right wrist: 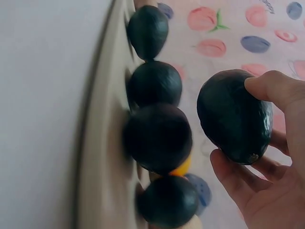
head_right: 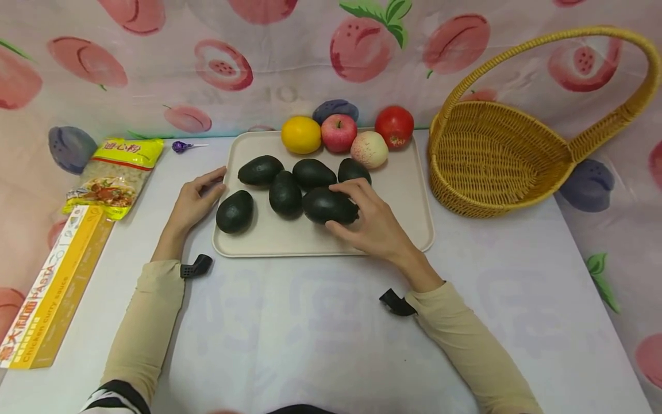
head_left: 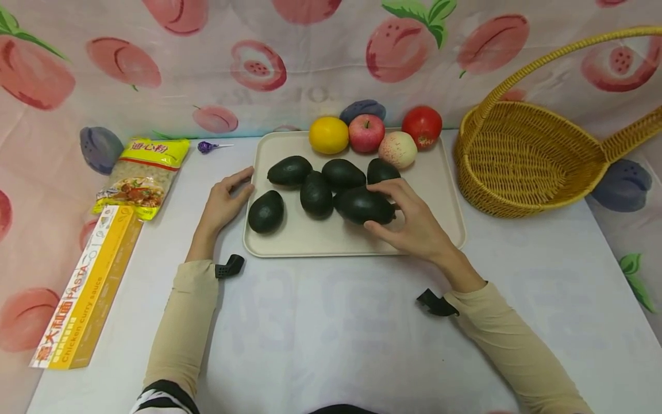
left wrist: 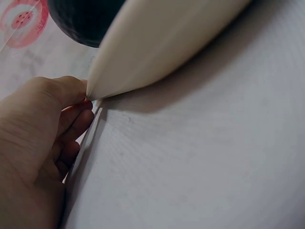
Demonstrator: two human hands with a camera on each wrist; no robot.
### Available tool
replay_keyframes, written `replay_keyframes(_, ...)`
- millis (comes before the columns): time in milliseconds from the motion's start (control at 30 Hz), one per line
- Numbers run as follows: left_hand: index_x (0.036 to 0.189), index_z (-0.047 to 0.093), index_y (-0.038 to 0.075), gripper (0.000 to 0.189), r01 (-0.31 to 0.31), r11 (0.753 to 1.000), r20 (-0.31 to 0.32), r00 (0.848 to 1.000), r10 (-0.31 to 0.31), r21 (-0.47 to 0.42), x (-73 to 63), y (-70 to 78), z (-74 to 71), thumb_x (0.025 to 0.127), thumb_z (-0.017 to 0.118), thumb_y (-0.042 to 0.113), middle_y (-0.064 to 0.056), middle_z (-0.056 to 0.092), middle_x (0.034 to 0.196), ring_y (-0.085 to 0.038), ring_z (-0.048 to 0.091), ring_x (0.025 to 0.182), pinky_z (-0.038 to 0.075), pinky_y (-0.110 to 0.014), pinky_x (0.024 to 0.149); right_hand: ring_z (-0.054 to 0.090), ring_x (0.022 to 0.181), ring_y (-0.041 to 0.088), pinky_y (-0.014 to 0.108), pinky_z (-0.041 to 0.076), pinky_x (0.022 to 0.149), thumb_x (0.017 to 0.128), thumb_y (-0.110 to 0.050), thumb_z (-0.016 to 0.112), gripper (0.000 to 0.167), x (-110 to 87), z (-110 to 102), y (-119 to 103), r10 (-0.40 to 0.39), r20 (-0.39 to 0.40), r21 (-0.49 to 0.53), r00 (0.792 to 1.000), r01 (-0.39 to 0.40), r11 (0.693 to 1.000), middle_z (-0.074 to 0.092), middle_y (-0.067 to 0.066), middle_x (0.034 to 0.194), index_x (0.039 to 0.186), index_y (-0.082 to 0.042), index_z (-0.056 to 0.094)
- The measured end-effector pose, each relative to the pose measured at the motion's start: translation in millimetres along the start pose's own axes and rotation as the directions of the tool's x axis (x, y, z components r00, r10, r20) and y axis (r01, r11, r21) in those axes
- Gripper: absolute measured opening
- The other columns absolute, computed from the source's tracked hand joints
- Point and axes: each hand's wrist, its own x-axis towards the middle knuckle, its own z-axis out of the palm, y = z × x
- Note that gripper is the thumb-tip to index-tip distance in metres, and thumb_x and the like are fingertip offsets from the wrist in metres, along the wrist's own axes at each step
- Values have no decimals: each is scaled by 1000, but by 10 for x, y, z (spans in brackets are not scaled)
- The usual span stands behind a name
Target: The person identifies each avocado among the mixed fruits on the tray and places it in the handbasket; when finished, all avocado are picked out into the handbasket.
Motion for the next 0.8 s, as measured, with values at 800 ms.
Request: replay_keyframes(800,134,55,22,43,17,1000,-3,1000,-17,21,-23,12,1,92,61,27,-6,60,130,-22,48,126,35,-42,109,52,106,-2,12,44,84,74,6,73,58,23,-671,-173,103,-178,66,979,-92,994,59,18,123,128,2,52)
